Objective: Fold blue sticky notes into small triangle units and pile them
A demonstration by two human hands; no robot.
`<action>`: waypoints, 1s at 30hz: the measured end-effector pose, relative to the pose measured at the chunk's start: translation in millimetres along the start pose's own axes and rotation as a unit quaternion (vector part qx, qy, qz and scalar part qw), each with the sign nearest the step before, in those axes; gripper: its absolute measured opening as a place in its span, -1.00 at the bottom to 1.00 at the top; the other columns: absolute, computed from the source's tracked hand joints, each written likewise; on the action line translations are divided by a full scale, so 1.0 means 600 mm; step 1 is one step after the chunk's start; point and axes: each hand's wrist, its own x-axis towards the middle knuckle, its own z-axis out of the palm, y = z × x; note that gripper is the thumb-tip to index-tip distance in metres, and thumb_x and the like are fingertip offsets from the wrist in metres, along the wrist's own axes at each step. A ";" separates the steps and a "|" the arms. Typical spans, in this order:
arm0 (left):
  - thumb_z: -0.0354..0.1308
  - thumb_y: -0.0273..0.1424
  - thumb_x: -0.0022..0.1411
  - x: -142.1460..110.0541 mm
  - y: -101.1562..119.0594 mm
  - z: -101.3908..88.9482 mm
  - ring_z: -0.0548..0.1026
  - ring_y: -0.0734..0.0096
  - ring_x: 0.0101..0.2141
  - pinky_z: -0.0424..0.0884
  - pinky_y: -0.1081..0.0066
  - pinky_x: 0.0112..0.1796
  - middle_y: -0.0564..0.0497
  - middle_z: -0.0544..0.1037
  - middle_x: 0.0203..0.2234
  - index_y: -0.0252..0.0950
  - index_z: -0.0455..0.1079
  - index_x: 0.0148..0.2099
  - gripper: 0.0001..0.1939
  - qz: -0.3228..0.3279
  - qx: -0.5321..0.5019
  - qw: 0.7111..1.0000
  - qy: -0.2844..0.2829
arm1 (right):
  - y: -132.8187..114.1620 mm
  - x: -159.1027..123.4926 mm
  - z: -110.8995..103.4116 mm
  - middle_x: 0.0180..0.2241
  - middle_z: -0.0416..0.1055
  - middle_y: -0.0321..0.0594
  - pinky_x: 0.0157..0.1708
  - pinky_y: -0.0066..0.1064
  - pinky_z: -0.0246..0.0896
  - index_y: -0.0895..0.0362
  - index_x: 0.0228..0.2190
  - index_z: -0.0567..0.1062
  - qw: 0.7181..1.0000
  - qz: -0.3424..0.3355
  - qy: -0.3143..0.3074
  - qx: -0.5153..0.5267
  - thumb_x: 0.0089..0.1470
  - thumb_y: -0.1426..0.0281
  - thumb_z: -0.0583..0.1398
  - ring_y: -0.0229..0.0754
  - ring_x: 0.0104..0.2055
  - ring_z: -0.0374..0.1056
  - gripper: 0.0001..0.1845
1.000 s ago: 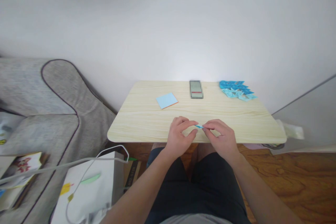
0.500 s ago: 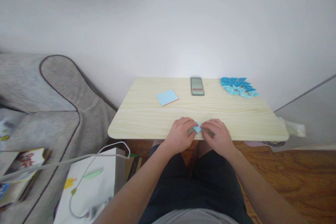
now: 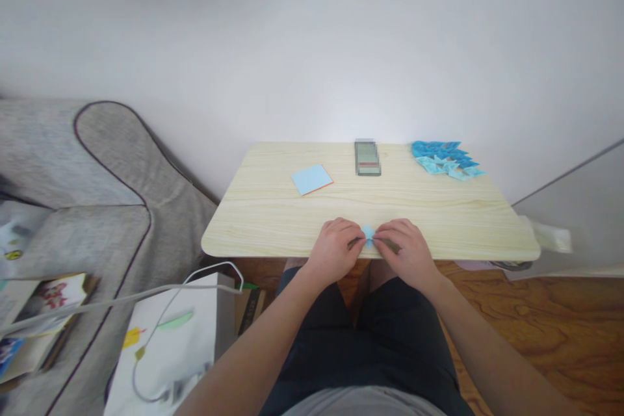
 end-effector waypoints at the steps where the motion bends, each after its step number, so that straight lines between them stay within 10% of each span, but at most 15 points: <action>1: 0.23 -0.39 0.33 0.000 0.000 0.001 0.48 0.24 -0.09 0.33 0.19 -0.02 -0.01 0.61 -0.19 -0.20 0.53 -0.20 -0.95 -0.008 0.008 1.000 0.007 | 0.001 0.001 0.000 -0.16 0.58 -0.21 -0.02 -0.08 0.28 -0.01 -0.24 0.62 1.000 0.002 0.000 0.000 0.23 0.36 0.27 -0.02 -0.05 0.40 -0.90; 30: 0.18 -0.28 0.37 0.017 0.013 -0.002 0.38 0.16 -0.05 0.25 0.15 -0.07 0.00 0.52 -0.19 -0.16 0.45 -0.24 -0.88 -0.131 0.118 0.984 -0.007 | -0.024 0.018 0.007 -0.19 0.47 -0.16 -0.08 -0.13 0.19 0.04 -0.33 0.55 0.982 0.139 -0.022 -0.123 0.23 0.26 0.25 0.02 -0.07 0.33 -0.86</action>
